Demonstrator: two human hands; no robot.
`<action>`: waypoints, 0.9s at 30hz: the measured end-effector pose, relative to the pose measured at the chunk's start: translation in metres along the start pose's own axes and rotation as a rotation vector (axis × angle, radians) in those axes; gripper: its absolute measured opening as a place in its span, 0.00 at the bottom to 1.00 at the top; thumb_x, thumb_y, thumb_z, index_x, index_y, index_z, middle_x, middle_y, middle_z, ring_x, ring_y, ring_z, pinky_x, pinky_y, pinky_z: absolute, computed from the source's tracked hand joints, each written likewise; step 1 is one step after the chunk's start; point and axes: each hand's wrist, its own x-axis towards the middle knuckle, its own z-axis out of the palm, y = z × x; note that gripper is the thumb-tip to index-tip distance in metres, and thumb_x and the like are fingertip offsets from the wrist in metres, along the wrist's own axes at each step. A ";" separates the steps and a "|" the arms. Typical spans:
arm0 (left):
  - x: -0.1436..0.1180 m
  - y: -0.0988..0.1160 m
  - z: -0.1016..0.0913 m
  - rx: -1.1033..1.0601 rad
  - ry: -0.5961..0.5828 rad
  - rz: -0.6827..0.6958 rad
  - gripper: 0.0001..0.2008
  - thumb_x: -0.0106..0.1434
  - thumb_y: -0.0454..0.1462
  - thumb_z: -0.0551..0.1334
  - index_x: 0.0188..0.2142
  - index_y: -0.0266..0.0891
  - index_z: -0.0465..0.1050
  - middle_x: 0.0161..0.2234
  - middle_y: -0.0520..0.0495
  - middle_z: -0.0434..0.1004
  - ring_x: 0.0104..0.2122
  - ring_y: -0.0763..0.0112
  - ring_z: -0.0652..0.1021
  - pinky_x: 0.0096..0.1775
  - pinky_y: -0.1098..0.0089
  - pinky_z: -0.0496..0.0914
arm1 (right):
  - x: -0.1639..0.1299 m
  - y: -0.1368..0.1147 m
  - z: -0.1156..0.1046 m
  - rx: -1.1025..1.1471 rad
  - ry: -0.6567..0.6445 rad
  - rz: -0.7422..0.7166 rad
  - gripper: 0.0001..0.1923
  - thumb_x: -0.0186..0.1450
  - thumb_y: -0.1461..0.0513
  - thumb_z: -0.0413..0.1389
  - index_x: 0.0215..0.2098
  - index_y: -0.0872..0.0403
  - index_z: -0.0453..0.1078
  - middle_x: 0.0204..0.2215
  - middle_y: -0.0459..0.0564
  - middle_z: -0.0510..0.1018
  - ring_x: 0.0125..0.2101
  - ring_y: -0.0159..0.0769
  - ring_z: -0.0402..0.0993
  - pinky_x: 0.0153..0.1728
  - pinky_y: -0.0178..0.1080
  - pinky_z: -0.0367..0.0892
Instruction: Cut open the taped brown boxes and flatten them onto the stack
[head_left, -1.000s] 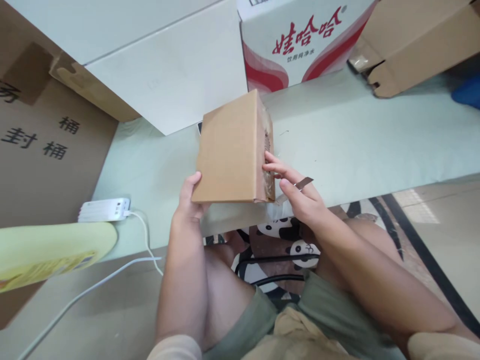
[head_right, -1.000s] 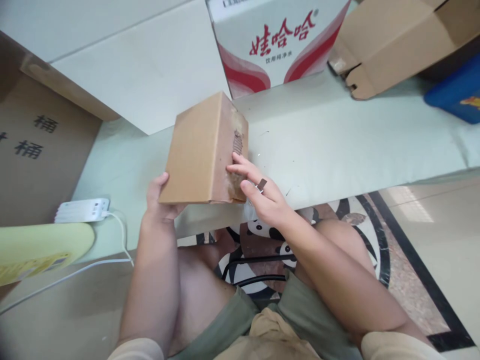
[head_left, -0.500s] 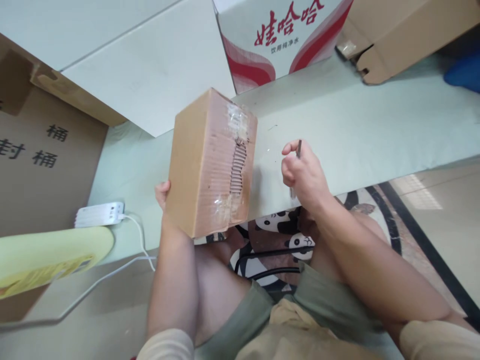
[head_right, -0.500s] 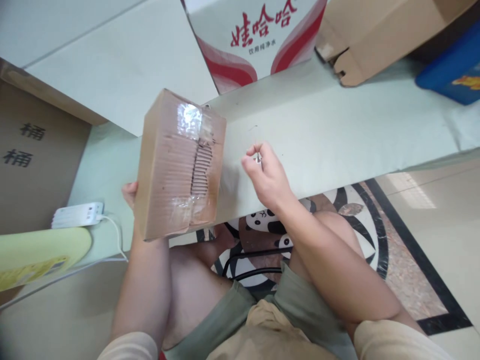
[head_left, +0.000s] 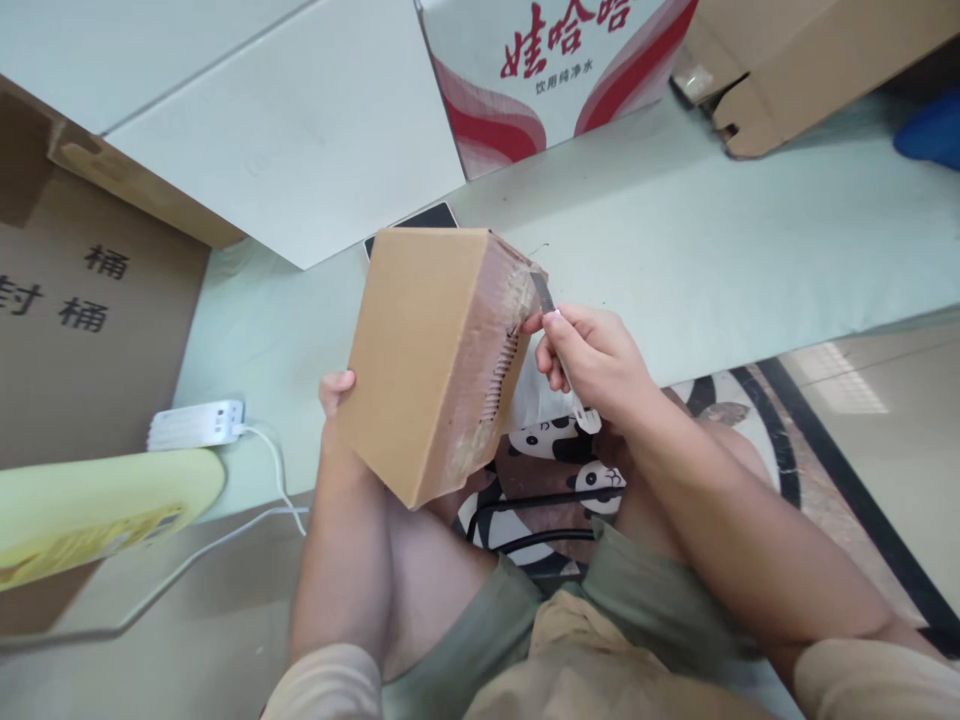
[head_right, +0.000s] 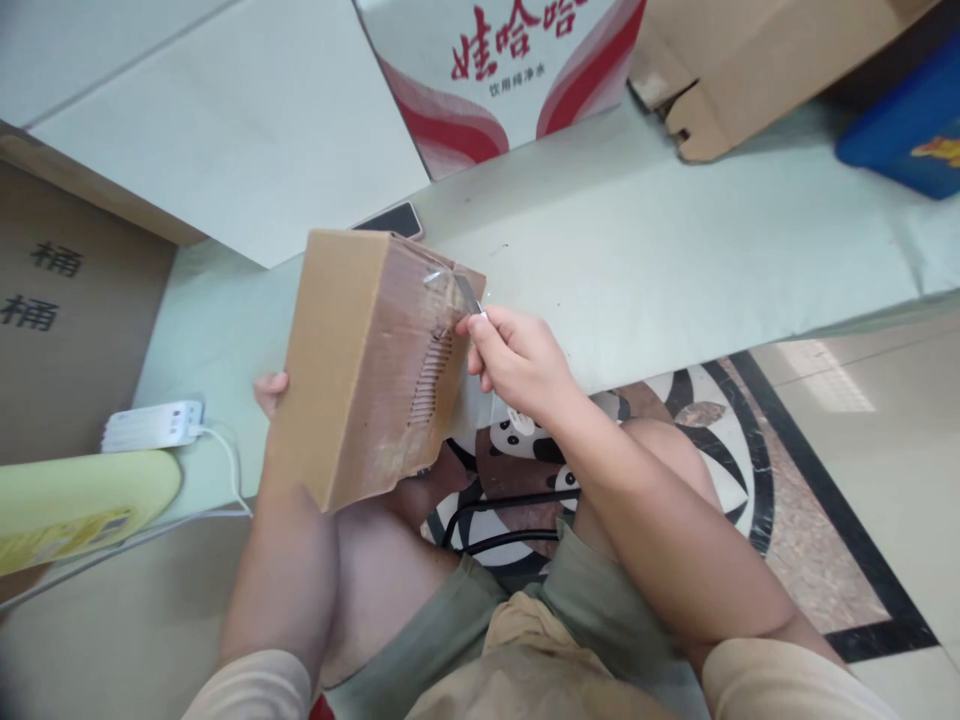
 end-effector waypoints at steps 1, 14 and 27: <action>-0.001 0.001 -0.001 -0.015 -0.025 -0.034 0.44 0.50 0.57 0.66 0.63 0.41 0.70 0.64 0.33 0.74 0.58 0.29 0.75 0.53 0.33 0.71 | 0.000 0.000 0.000 0.002 0.008 0.024 0.21 0.70 0.45 0.54 0.35 0.55 0.71 0.18 0.41 0.70 0.15 0.25 0.64 0.17 0.31 0.58; -0.003 0.004 -0.001 0.032 0.047 0.011 0.35 0.52 0.51 0.65 0.58 0.42 0.73 0.54 0.38 0.81 0.49 0.44 0.81 0.47 0.49 0.77 | 0.002 0.007 0.005 -0.150 0.002 0.020 0.19 0.72 0.49 0.51 0.32 0.53 0.68 0.18 0.41 0.70 0.15 0.27 0.63 0.19 0.35 0.58; 0.004 0.001 -0.013 0.036 0.127 0.069 0.28 0.56 0.48 0.64 0.55 0.40 0.76 0.47 0.41 0.85 0.43 0.48 0.83 0.42 0.52 0.77 | -0.002 0.003 0.011 -0.247 -0.152 0.050 0.18 0.73 0.56 0.46 0.27 0.52 0.65 0.17 0.41 0.70 0.15 0.28 0.64 0.22 0.35 0.59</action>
